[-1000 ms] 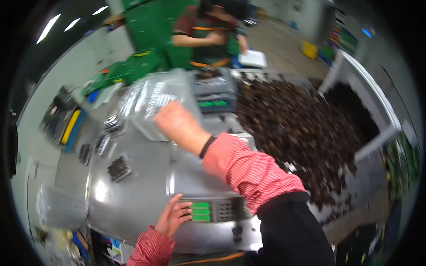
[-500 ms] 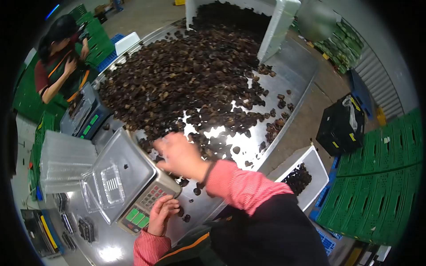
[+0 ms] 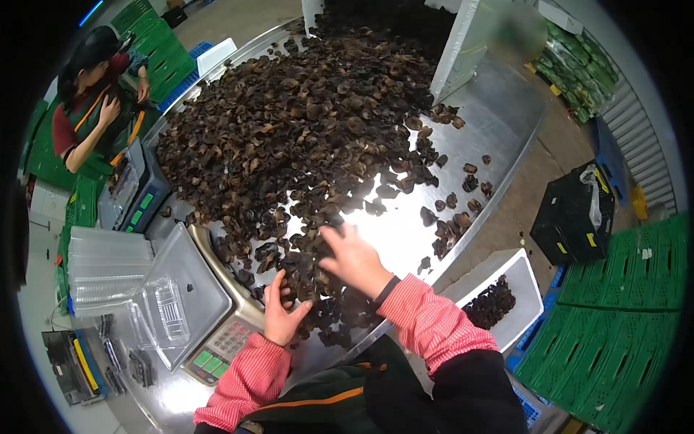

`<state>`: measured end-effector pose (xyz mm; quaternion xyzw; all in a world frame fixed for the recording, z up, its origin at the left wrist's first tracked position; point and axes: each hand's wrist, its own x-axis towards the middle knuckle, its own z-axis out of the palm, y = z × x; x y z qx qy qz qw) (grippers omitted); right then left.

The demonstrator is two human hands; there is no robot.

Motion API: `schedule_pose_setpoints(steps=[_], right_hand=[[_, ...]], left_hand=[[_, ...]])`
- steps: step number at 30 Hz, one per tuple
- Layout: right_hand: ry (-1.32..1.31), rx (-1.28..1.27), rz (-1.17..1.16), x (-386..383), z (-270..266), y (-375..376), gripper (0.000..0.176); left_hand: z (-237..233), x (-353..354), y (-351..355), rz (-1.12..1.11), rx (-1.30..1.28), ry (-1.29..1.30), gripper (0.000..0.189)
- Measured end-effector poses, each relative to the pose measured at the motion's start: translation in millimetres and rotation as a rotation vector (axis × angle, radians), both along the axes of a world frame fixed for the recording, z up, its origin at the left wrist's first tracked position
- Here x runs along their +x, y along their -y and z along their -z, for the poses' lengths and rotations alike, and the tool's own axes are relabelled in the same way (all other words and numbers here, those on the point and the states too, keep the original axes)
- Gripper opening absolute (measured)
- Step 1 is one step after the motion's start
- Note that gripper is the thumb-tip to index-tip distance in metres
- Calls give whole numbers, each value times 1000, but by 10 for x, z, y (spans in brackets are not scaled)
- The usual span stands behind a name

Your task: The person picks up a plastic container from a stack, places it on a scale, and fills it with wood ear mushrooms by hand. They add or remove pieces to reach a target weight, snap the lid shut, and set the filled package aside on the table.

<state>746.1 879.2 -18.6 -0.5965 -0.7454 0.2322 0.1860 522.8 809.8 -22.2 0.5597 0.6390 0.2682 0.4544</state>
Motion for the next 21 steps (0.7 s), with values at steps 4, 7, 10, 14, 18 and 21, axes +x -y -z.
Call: schedule_pose_setpoints(steps=[4,7,10,14,18,21], right_hand=[[66,118,10,100,-332,-387,80],[299,51,112,346,-360,-961,76],[469,-42,82,261,-106,-1180,74],[405,24,-208,-158,-81,-525,51],[15,132,-293,-97,-271,39,59],[156,48,-101,237,-477,1,96]], left_hand=[[24,-52,-159,76,338,-325,98],[-7,-44,-167,75,267,-409,100],[-25,40,-188,95,272,-449,104],[-44,55,-245,169,224,-451,109],[-222,24,-260,315,126,-500,119],[-223,-24,-269,378,117,-568,123]])
